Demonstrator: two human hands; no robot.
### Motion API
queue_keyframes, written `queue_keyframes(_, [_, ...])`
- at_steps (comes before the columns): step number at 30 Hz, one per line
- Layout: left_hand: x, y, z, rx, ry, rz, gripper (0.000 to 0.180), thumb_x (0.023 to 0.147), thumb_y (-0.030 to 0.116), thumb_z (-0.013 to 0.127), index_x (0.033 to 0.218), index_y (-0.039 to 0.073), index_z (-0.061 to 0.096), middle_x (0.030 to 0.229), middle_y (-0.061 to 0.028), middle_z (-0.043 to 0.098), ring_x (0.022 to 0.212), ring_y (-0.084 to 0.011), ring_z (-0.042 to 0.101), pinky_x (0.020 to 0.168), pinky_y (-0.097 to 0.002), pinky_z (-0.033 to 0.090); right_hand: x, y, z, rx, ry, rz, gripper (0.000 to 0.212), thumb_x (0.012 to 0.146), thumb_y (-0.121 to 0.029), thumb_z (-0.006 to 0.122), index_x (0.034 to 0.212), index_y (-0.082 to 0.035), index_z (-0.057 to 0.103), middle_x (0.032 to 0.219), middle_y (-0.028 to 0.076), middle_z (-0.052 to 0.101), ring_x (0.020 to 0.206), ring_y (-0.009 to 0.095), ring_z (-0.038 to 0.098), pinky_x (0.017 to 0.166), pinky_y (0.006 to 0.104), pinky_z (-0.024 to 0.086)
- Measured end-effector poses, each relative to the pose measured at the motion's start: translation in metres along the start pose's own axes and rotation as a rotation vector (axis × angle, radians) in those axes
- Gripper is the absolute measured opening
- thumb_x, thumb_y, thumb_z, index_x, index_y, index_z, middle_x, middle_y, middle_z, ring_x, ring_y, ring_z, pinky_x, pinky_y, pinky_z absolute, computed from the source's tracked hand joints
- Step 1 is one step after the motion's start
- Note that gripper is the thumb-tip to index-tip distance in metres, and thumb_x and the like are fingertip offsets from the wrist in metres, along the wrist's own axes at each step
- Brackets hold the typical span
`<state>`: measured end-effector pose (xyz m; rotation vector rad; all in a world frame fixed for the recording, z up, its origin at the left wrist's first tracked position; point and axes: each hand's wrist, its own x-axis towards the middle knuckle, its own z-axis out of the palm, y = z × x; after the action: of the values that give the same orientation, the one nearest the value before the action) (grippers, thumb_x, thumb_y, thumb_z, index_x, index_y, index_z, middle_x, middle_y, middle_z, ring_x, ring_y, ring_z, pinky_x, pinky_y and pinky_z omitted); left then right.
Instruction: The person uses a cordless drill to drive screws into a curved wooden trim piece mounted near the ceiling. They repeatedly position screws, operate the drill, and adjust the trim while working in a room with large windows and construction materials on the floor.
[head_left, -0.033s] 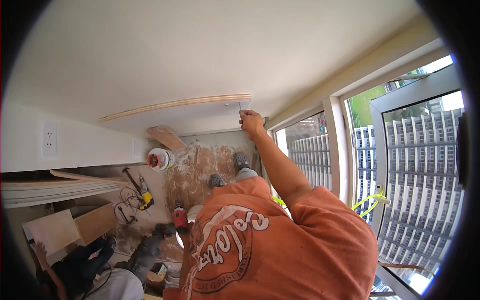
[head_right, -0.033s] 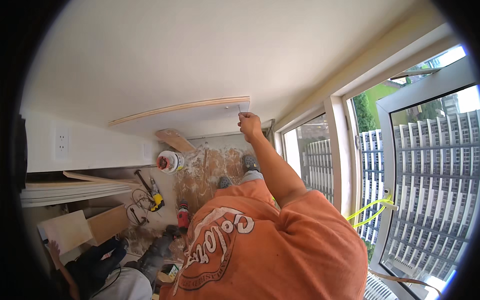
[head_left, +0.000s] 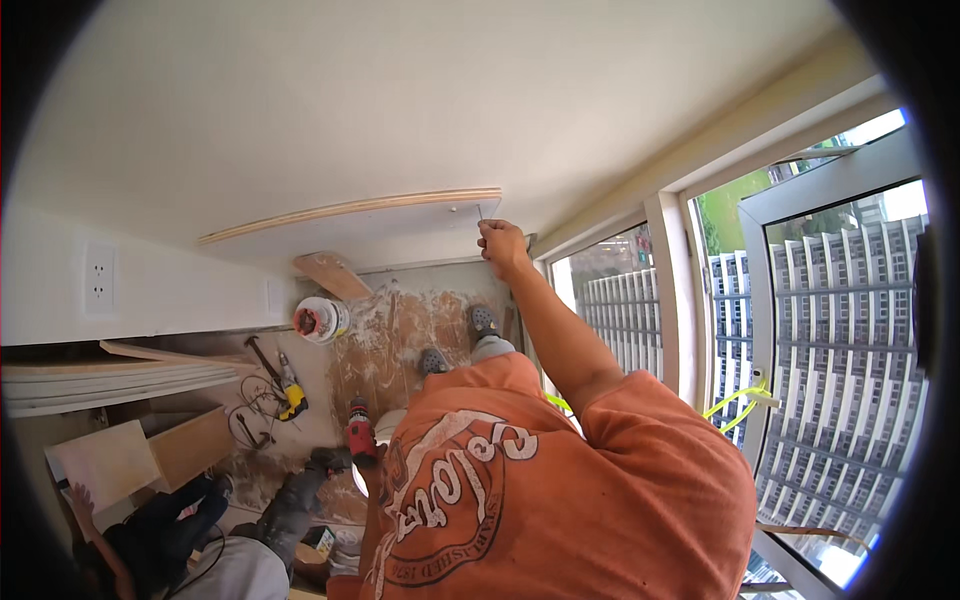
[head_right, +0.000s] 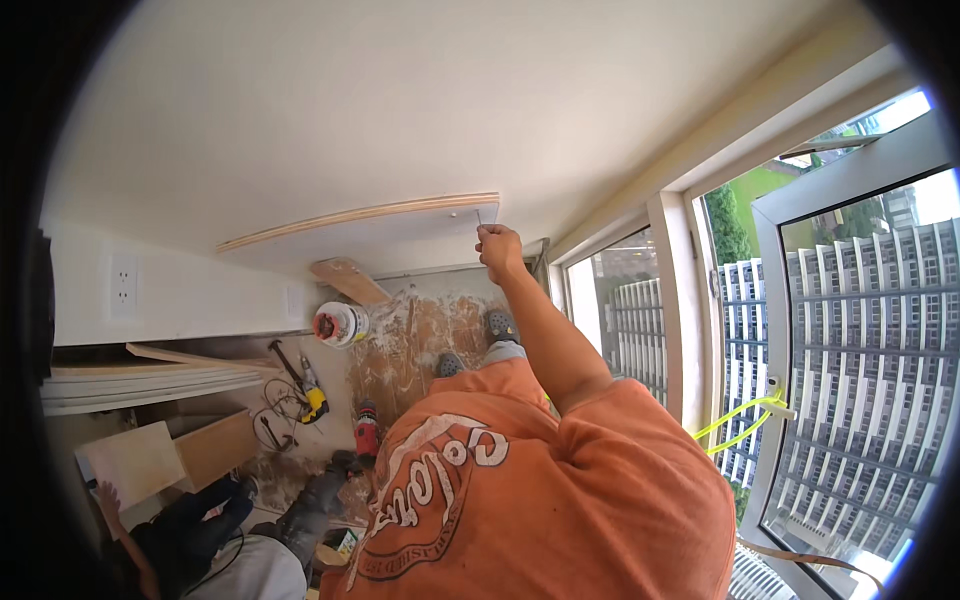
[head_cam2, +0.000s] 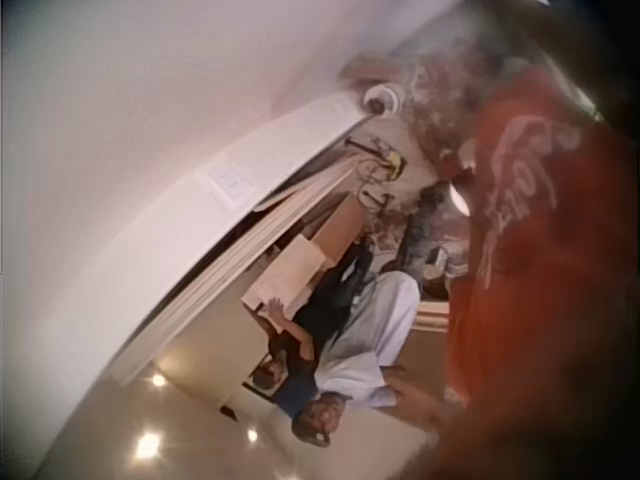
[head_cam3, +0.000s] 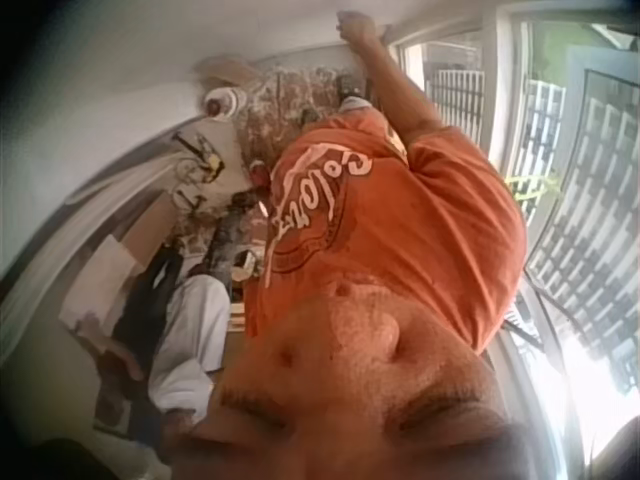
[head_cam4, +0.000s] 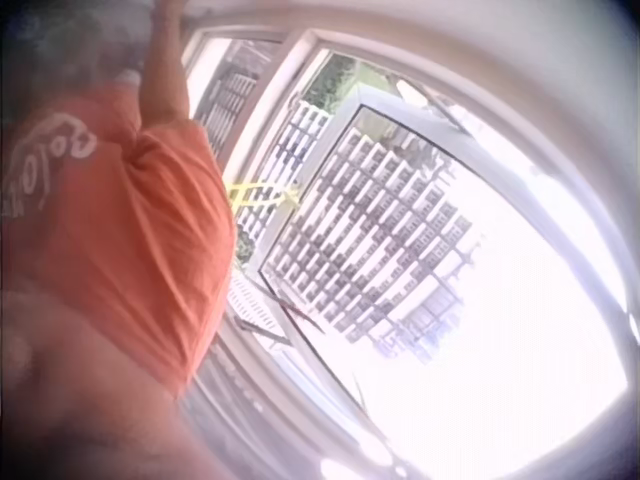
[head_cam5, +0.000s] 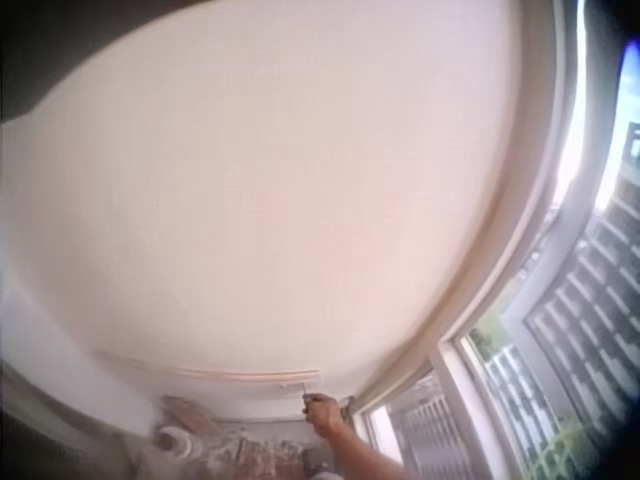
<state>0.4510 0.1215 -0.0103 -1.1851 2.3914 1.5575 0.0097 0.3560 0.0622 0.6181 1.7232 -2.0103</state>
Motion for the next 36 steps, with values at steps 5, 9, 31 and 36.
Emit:
queue_keyframes(5, [0.001, -0.004, 0.004, -0.009, -0.007, -0.009, 0.024, 0.077, 0.02, 0.071, 0.08, 0.001, 0.056, 0.066, -0.0084, 0.055, 0.059, -0.0213, 0.052, 0.059, -0.0361, 0.045, 0.004, 0.003, 0.007, 0.12, 0.003, 0.037, 0.016, 0.091, -0.008, 0.058, 0.1, 0.005, 0.058, 0.074, 0.008, 0.055, 0.059, 0.013, 0.049, 0.044, 0.0247, 0.036])
queue_keyframes(9, [-0.001, -0.005, 0.005, 0.002, -0.028, -0.014, 0.024, 0.077, 0.019, 0.07, 0.08, 0.001, 0.056, 0.067, -0.0084, 0.054, 0.06, -0.0215, 0.052, 0.06, -0.036, 0.045, 0.015, 0.001, 0.012, 0.213, 0.034, 0.053, 0.011, 0.09, -0.006, 0.056, 0.094, 0.004, 0.057, 0.072, 0.007, 0.052, 0.057, 0.014, 0.047, 0.044, 0.0256, 0.034])
queue_keyframes(31, [-0.03, -0.025, 0.0, -0.011, -0.031, -0.094, 0.019, 0.078, 0.016, 0.067, 0.082, 0.001, 0.056, 0.069, -0.0085, 0.054, 0.063, -0.0226, 0.052, 0.063, -0.0358, 0.046, 0.019, -0.009, 0.023, 0.086, 0.105, -0.095, 0.009, 0.089, -0.004, 0.058, 0.091, 0.004, 0.057, 0.073, 0.009, 0.059, 0.058, 0.017, 0.059, 0.049, 0.0258, 0.048])
queue_keyframes(36, [-0.037, -0.036, 0.004, -0.069, 0.001, -0.137, 0.018, 0.078, 0.015, 0.066, 0.083, 0.001, 0.056, 0.069, -0.0085, 0.054, 0.063, -0.0228, 0.052, 0.063, -0.0357, 0.046, 0.028, -0.003, 0.03, 0.11, 0.024, -0.051, 0.007, 0.088, -0.002, 0.058, 0.091, 0.004, 0.058, 0.073, 0.01, 0.059, 0.059, 0.019, 0.061, 0.051, 0.0275, 0.052])
